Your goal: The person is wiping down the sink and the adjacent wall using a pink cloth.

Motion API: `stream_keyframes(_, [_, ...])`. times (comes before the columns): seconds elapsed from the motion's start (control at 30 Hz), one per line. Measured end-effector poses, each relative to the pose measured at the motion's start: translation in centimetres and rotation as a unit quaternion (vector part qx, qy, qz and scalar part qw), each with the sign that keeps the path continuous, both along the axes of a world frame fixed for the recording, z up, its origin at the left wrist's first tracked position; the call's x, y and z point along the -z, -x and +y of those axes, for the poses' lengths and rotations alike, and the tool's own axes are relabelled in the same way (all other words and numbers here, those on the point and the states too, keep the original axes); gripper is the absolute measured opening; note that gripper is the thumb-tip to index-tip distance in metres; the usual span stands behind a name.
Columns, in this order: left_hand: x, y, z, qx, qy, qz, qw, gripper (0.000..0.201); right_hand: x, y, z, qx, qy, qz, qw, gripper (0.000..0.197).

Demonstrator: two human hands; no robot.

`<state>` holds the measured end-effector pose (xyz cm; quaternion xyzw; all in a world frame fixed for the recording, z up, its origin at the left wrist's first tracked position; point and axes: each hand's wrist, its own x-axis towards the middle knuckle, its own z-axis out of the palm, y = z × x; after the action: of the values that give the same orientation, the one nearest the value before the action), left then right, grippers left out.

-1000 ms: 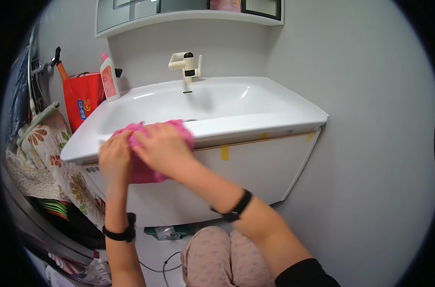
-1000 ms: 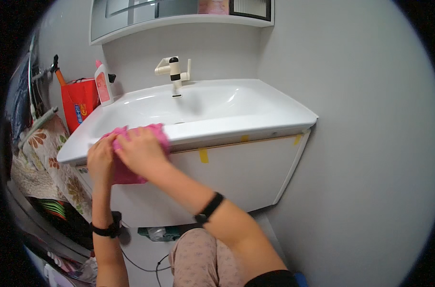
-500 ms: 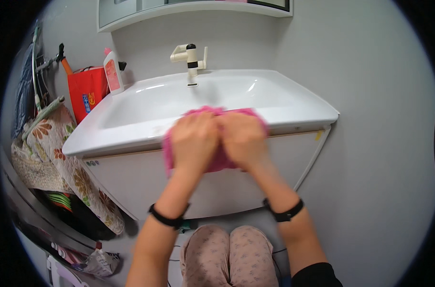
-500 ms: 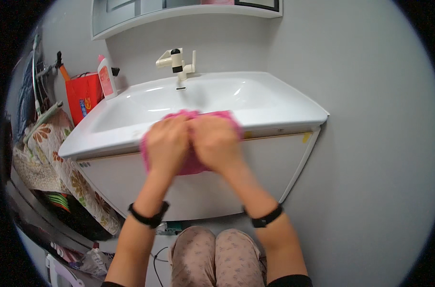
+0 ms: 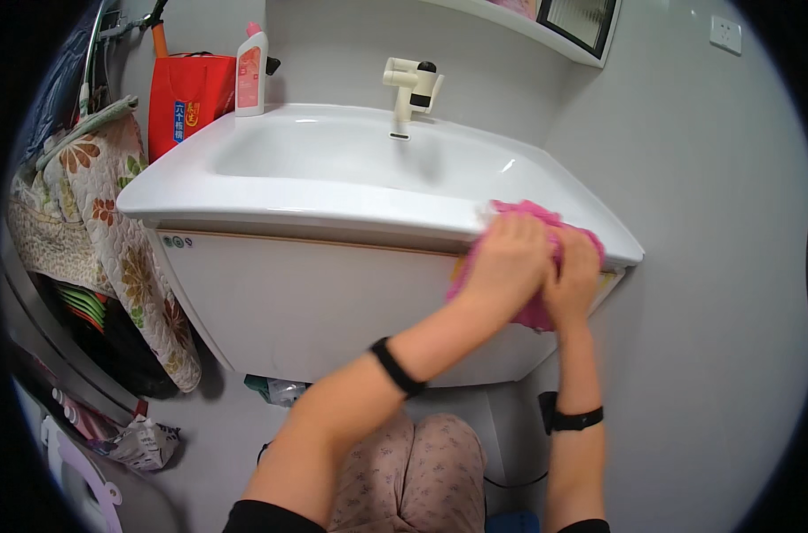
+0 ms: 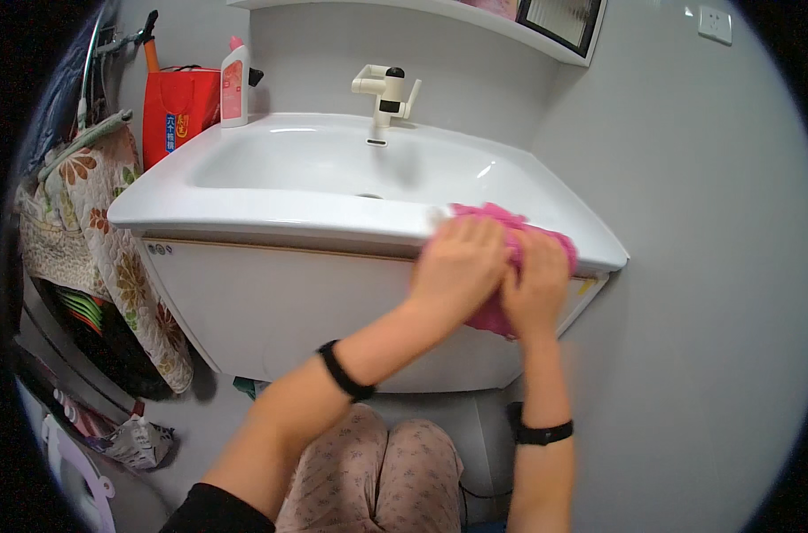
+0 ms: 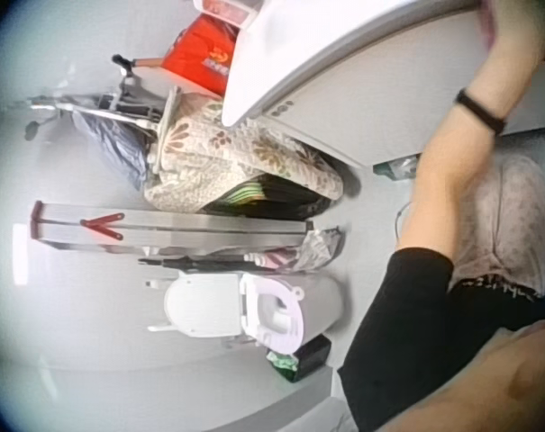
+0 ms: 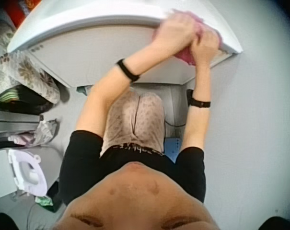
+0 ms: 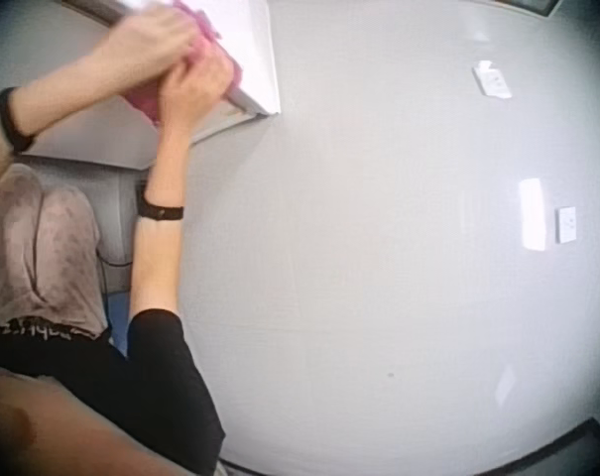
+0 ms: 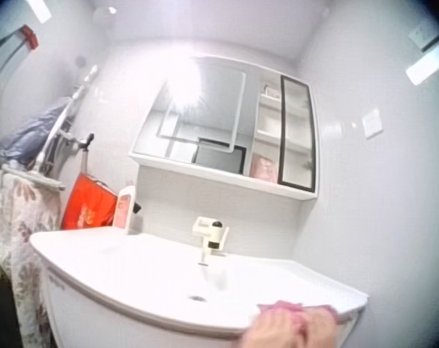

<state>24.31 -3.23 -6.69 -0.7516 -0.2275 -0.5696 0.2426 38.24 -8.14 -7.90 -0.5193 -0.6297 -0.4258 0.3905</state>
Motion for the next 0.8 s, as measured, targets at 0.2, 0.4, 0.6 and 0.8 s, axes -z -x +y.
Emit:
stream_keyframes(0.2, [0.4,17.5,2.3,-0.225,0.025,0.016,0.974,0.012,-2.4,17.1,4.9,-0.214,0.008,-0.012,0.977,0.027])
stream_keyframes(0.4, [-0.4,27.0,3.6,-0.215,0.089,0.002,0.972,0.026,-2.2,26.9,8.3,-0.163,0.003,-0.037,0.986,0.019])
stream_keyframes(0.6, [-0.1,22.3,3.6,-0.256,0.04,0.07,0.963,0.028,-1.6,21.7,7.3,-0.247,-0.014,-0.031,0.968,0.013])
stream_keyframes(0.8, [-1.4,5.8,1.8,-0.096,-0.075,0.069,0.99,0.006,-0.9,5.9,3.2,-0.181,-0.074,0.014,0.981,0.009])
